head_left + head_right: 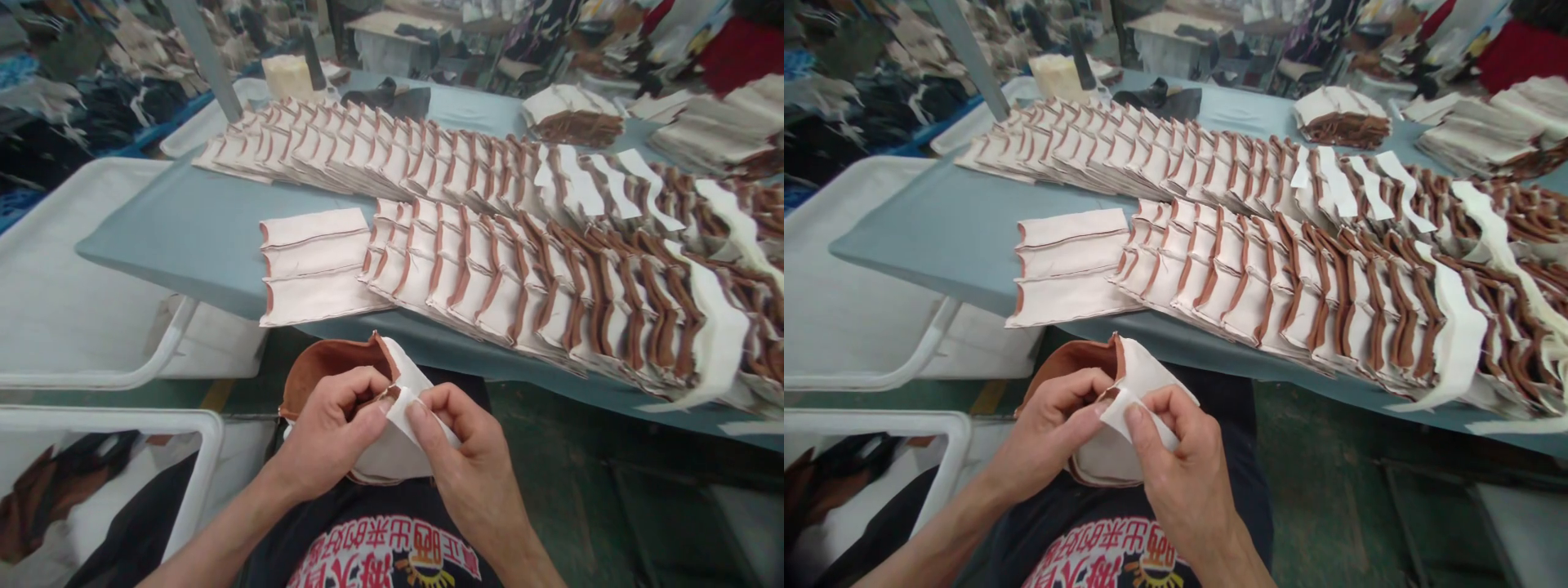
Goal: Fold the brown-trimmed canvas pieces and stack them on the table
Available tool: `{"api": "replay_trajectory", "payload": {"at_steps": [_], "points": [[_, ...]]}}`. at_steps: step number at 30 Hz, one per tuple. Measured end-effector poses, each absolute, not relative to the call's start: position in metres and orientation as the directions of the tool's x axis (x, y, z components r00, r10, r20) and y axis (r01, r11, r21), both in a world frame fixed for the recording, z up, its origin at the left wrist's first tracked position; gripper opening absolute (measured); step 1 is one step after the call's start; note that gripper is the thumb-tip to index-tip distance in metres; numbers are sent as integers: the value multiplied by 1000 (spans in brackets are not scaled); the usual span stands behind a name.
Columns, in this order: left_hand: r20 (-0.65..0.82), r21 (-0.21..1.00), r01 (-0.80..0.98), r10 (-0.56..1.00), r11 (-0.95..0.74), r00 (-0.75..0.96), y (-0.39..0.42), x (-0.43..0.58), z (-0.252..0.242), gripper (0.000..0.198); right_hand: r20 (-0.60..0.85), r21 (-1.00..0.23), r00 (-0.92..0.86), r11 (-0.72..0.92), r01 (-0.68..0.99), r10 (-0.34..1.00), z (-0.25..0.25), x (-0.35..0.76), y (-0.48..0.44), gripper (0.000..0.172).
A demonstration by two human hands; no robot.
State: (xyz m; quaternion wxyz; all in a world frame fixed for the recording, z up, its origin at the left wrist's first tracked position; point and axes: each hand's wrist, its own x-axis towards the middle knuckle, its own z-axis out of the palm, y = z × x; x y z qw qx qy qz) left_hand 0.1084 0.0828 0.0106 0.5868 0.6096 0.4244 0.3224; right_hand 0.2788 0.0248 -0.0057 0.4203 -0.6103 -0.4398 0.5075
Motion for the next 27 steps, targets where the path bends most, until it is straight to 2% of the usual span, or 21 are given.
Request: {"api": "replay_trajectory", "payload": {"at_steps": [3, 6, 9, 12, 14, 16, 19, 21, 24, 27], "points": [[-138, 988, 119, 894, 96, 426, 83, 106, 7, 27, -201, -961, 112, -218, 170, 973, -3, 278, 24, 38], [-175, 984, 93, 897, 150, 405, 84, 107, 5, 30, -84, -950, 141, -122, 288, 986, -1, 279, 26, 32], [-214, 976, 45, 885, 215, 413, 84, 110, 3, 30, -4, -917, 194, -81, 390, 981, -3, 278, 31, 16], [-250, 962, 5, 878, 272, 409, 83, 113, -2, 32, 191, -862, 244, 44, 504, 951, -7, 276, 36, 9], [-281, 951, -8, 874, 309, 395, 82, 114, -5, 34, 347, -788, 182, 182, 588, 920, -9, 275, 38, 3], [-317, 937, -18, 870, 349, 379, 81, 115, -7, 35, 418, -729, 105, 265, 631, 902, -11, 275, 39, 10], [-310, 942, -11, 879, 337, 363, 82, 117, -5, 33, 439, -710, 65, 302, 636, 896, -13, 276, 38, 4], [-271, 958, 8, 890, 288, 367, 82, 118, -1, 30, 418, -741, 86, 284, 609, 904, -13, 275, 37, 10], [-242, 969, 42, 888, 245, 390, 82, 118, 5, 28, 310, -834, 154, 190, 518, 938, -13, 274, 36, 4], [-198, 980, 111, 892, 167, 406, 81, 118, 8, 26, 198, -906, 182, 109, 409, 963, -14, 275, 38, 16]]}}
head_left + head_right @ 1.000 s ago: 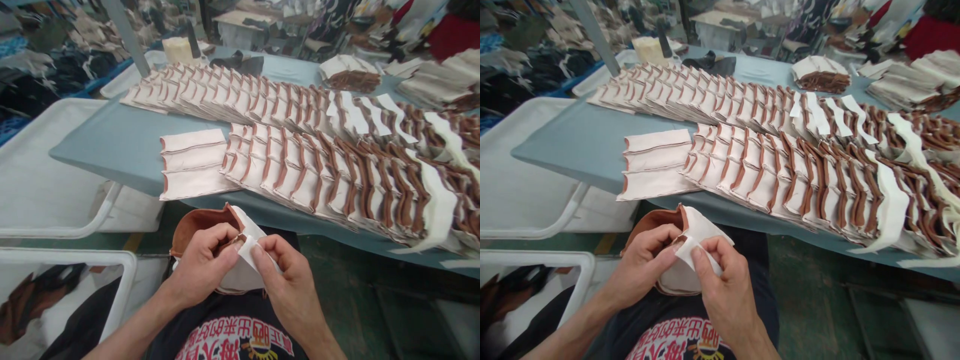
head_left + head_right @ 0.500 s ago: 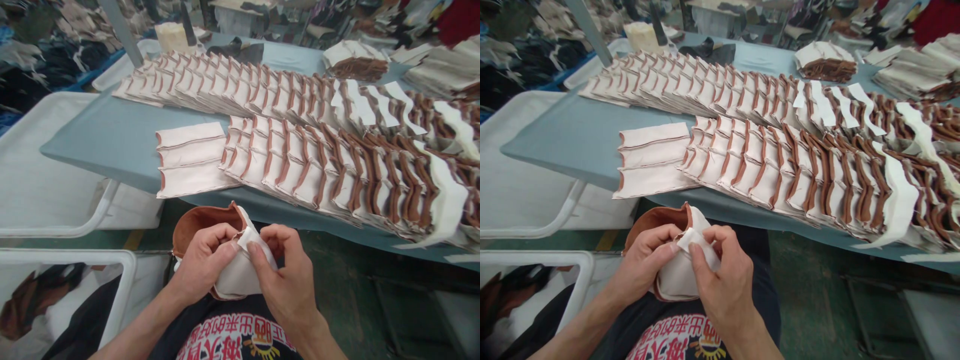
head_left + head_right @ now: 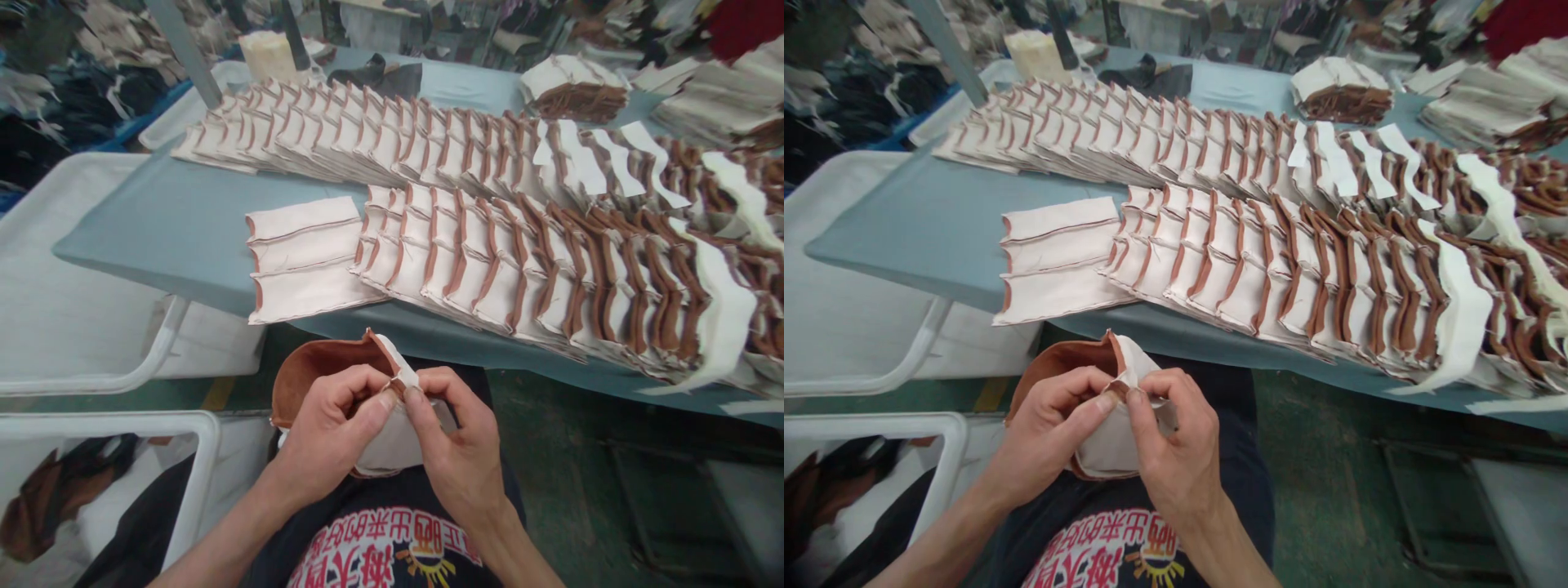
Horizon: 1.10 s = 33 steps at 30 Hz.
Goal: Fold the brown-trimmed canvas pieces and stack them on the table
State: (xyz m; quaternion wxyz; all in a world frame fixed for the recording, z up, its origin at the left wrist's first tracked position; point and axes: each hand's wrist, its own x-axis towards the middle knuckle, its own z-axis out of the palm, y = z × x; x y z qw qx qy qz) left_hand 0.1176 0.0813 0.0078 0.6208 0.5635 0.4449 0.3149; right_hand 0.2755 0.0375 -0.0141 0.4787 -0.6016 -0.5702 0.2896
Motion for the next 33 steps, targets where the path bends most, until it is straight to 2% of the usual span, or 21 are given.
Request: {"api": "replay_trajectory", "payload": {"at_steps": [4, 7, 9, 11, 13, 17, 27, 33], "points": [[-146, 977, 199, 910, 73, 388, 83, 118, 5, 27, 50, -953, 241, -26, 303, 969, -18, 281, 40, 23], [-153, 975, 209, 922, 82, 355, 85, 117, 1, 33, -120, -983, 261, -151, 104, 958, -16, 285, 36, 30], [-172, 976, 185, 923, 114, 343, 86, 116, -1, 36, -260, -966, 200, -251, -68, 945, -11, 285, 30, 39], [-201, 977, 142, 915, 160, 349, 85, 115, -4, 38, -346, -932, 101, -329, -151, 933, -6, 283, 24, 45], [-237, 971, 94, 896, 218, 376, 85, 114, -6, 39, -362, -925, 34, -355, -133, 931, -4, 281, 20, 46], [-272, 958, 37, 857, 285, 437, 85, 111, -9, 39, -384, -919, 16, -381, -103, 923, -8, 278, 20, 45], [-260, 953, 11, 796, 304, 546, 90, 104, -9, 42, -454, -890, -53, -451, 64, 889, -1, 284, 30, 42], [-245, 968, 90, 789, 236, 564, 92, 104, -1, 42, -462, -880, -60, -450, 153, 885, 1, 284, 37, 38]]}}
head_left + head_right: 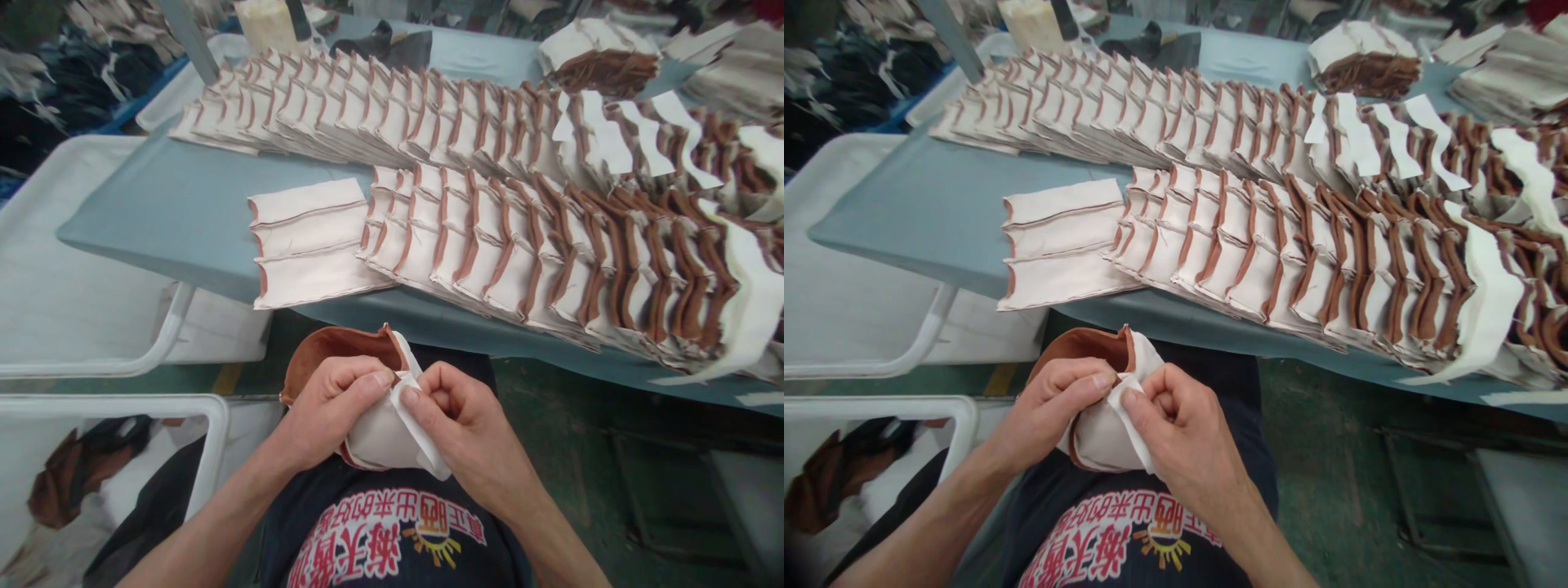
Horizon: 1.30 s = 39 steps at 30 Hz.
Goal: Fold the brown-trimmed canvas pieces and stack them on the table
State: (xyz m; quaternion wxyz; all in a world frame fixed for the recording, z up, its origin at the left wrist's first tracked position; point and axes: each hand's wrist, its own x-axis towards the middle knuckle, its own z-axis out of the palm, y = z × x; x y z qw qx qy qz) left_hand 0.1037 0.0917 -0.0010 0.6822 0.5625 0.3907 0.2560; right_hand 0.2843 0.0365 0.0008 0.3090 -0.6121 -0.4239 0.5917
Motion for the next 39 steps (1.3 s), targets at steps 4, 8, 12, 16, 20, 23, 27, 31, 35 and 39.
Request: {"api": "replay_trajectory", "payload": {"at_steps": [4, 8, 12, 16, 20, 23, 27, 31, 35, 39], "points": [[-224, 975, 113, 814, 193, 536, 91, 106, 2, 41, -420, -887, -25, -404, 226, 907, 2, 285, 37, 36], [-253, 964, 72, 799, 256, 545, 91, 105, -5, 41, -428, -881, -31, -410, 237, 903, 4, 285, 40, 36], [-269, 958, 67, 791, 279, 549, 91, 101, -12, 43, -436, -877, -39, -415, 242, 899, 2, 284, 44, 35], [-291, 952, 80, 789, 296, 541, 90, 96, -16, 47, -444, -882, -68, -422, 211, 893, 0, 284, 46, 35], [-335, 936, 98, 773, 337, 539, 88, 94, -20, 52, -459, -888, -168, -446, 111, 872, -1, 284, 47, 34], [-360, 926, 100, 768, 365, 530, 87, 94, -22, 56, -487, -872, -198, -486, 57, 851, -1, 285, 47, 35], [-369, 918, 83, 761, 387, 534, 88, 95, -23, 62, -484, -872, -193, -490, 21, 853, -2, 287, 44, 38], [-322, 937, 73, 765, 341, 558, 88, 93, -22, 52, -463, -886, -161, -456, 81, 872, -5, 290, 43, 35], [-321, 942, 113, 744, 317, 586, 87, 97, -11, 33, -439, -894, -127, -418, 162, 889, -7, 293, 44, 32], [-295, 955, 140, 803, 260, 518, 85, 104, -5, 28, -428, -893, -100, -404, 198, 898, -9, 292, 44, 32]]}}
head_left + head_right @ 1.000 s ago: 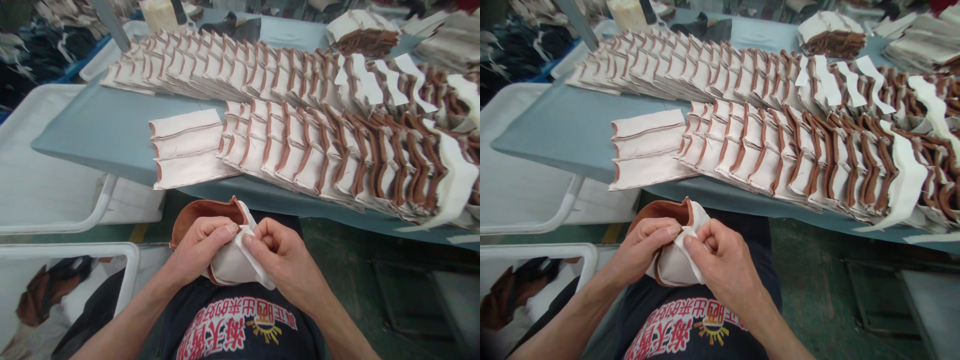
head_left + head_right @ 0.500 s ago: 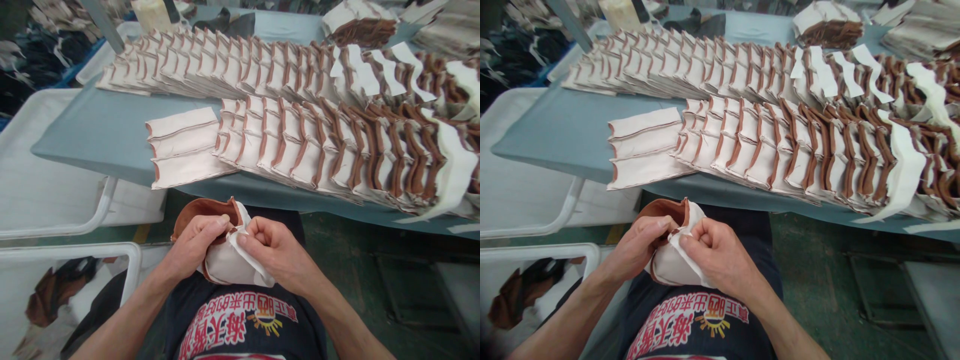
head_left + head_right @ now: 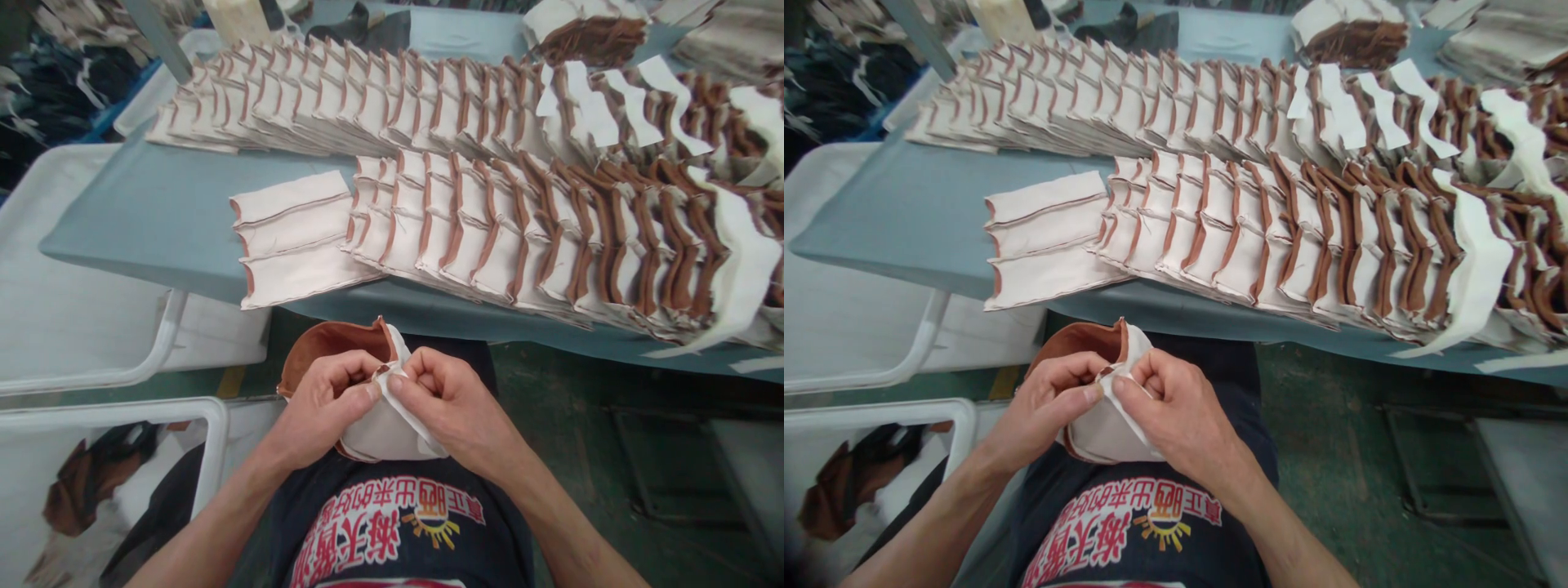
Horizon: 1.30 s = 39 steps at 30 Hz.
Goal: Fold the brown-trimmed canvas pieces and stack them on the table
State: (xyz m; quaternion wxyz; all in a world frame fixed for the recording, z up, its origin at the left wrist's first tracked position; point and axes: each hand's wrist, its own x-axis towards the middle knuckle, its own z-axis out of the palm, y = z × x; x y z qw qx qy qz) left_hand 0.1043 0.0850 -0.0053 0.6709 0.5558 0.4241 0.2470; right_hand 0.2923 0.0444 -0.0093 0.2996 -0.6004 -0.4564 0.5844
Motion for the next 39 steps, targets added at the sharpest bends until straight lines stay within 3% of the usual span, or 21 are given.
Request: {"api": "replay_trajectory", "payload": {"at_steps": [7, 12, 18, 30, 35, 39], "points": [[-297, 952, 195, 871, 237, 391, 80, 112, -9, 26, -420, -902, -95, -403, 156, 903, -16, 287, 44, 34], [-198, 955, 277, 922, 105, 333, 78, 114, -1, 25, -442, -897, -92, -438, 65, 892, -14, 283, 42, 40], [-129, 948, 318, 917, 3, 378, 75, 112, 4, 24, -401, -916, -144, -400, 34, 905, -14, 287, 43, 50], [-112, 947, 321, 925, -12, 363, 74, 114, 2, 23, -415, -905, -80, -421, -71, 906, -19, 280, 36, 58], [-81, 946, 322, 926, -45, 370, 72, 116, 4, 23, -440, -891, -112, -449, -72, 891, -20, 284, 38, 56], [28, 910, 373, 926, -180, 377, 71, 120, 5, 24, -465, -879, -116, -473, -60, 878, -20, 283, 39, 51]]}}
